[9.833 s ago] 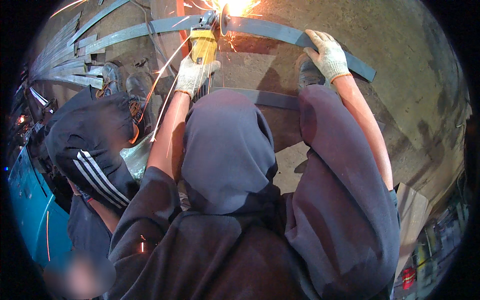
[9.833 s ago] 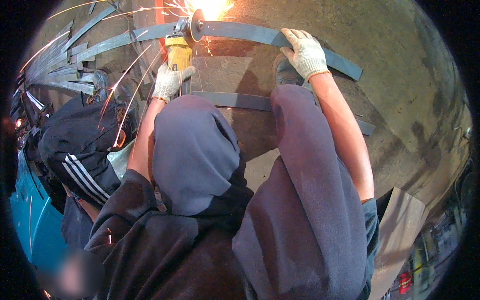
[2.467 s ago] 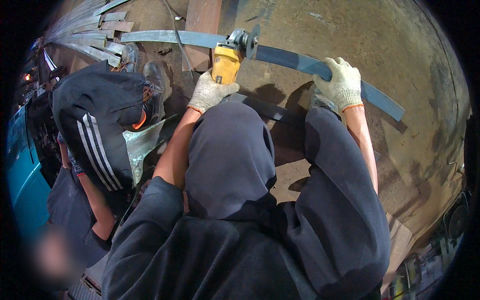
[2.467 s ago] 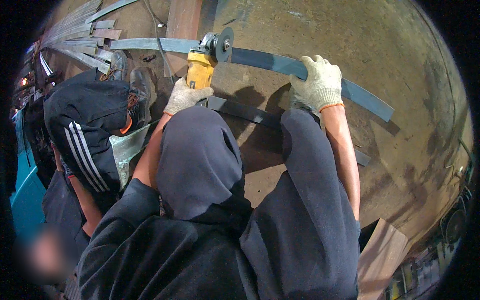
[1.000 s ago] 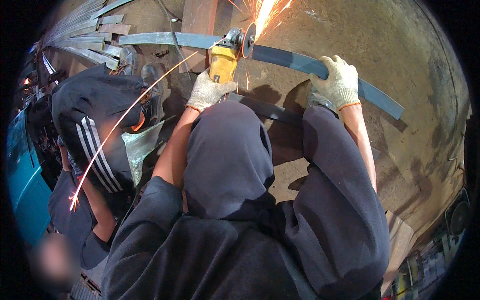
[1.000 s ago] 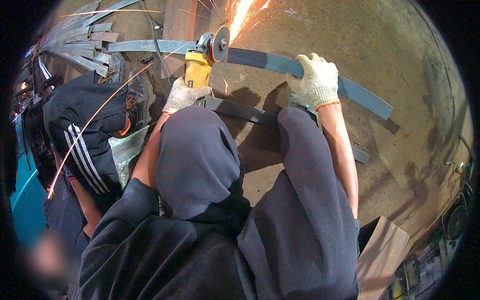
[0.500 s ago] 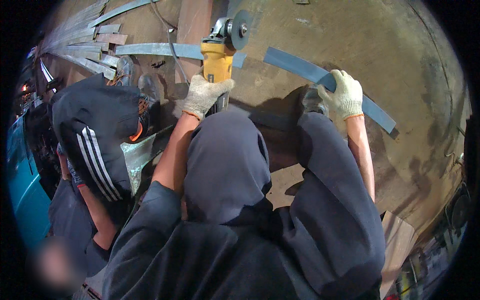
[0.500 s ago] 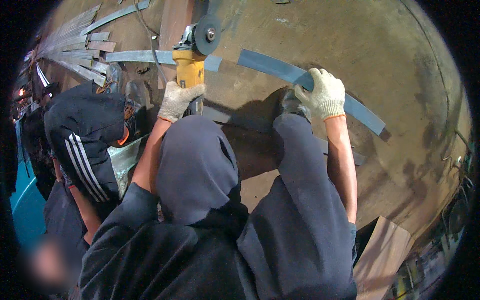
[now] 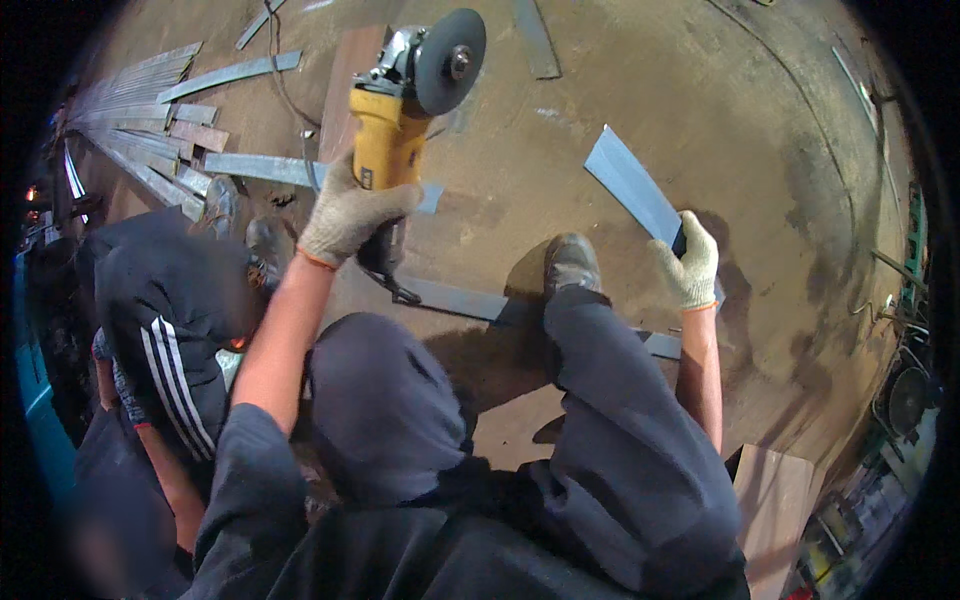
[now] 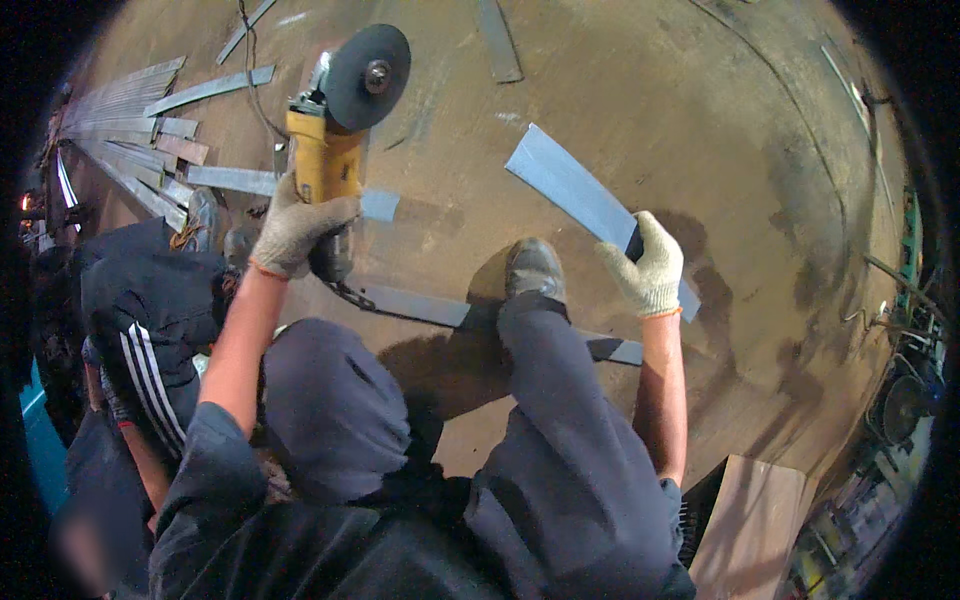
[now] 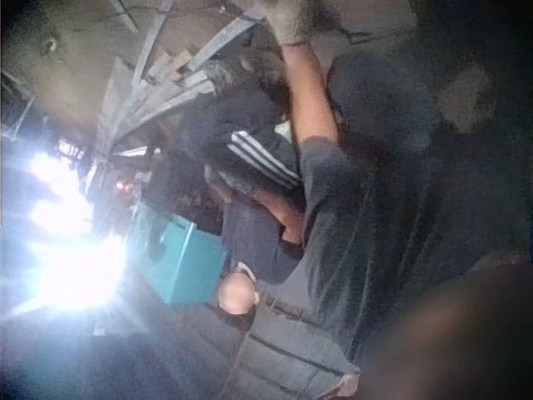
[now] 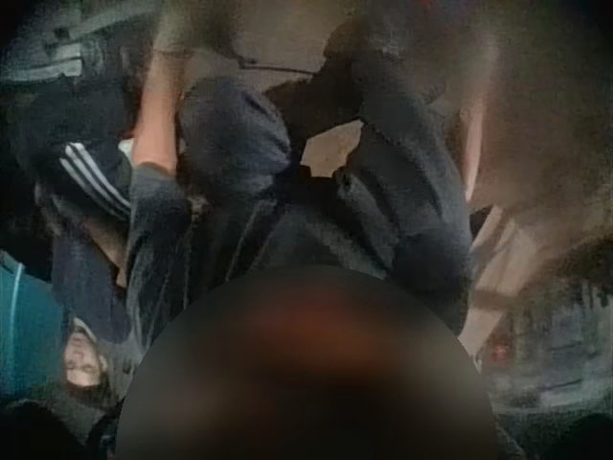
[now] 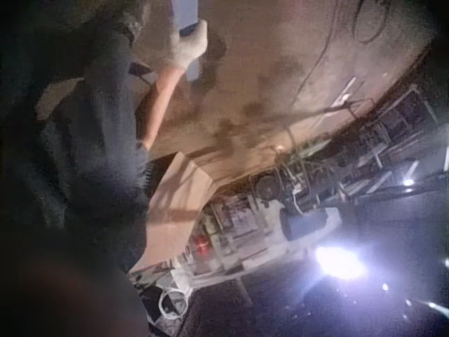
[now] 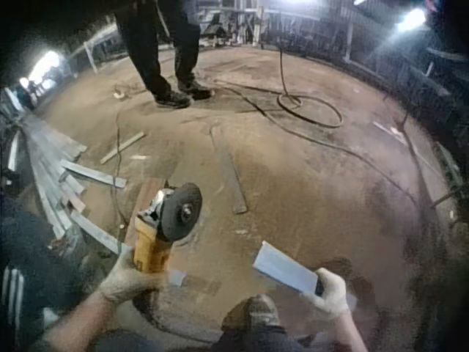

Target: The person measures a metal bar with a tape measure, then uses an angle grinder to cut the bar while seated on the floor. The cut piece is separated and set aside.

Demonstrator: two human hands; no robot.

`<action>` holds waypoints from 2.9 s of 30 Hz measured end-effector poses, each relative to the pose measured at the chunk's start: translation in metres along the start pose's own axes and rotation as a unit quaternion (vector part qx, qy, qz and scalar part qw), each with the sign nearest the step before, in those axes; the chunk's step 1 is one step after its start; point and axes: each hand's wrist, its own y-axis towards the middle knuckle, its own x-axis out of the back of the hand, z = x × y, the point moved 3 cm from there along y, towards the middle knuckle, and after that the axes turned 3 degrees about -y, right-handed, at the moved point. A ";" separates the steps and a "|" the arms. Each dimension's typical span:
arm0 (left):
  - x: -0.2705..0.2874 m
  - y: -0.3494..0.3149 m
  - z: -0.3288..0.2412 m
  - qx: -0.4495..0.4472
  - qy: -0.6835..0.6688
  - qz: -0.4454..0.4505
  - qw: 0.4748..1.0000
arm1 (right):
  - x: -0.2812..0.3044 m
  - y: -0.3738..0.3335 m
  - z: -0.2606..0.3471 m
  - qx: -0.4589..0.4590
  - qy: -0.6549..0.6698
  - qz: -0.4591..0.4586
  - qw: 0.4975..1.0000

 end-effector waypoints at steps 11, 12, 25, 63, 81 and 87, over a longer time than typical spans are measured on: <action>-0.001 0.002 -0.063 0.014 0.044 -0.020 0.999 | 0.027 0.004 0.059 -0.008 -0.068 -0.022 0.997; -0.002 0.004 -0.062 0.007 0.055 -0.017 0.998 | 0.029 0.005 0.068 0.001 -0.089 -0.012 0.996; -0.028 0.023 -0.048 -0.032 0.113 0.023 0.993 | 0.037 0.022 0.108 0.012 -0.200 0.035 0.979; -0.035 0.048 -0.021 -0.089 0.259 0.021 0.961 | 0.019 0.027 0.089 -0.018 -0.221 0.064 0.973; -0.032 0.052 -0.019 -0.078 0.212 0.030 0.974 | 0.019 0.017 0.068 0.049 -0.193 -0.053 0.978; -0.029 0.040 -0.030 -0.056 0.137 0.025 0.989 | 0.014 0.003 0.024 0.043 -0.045 -0.174 0.983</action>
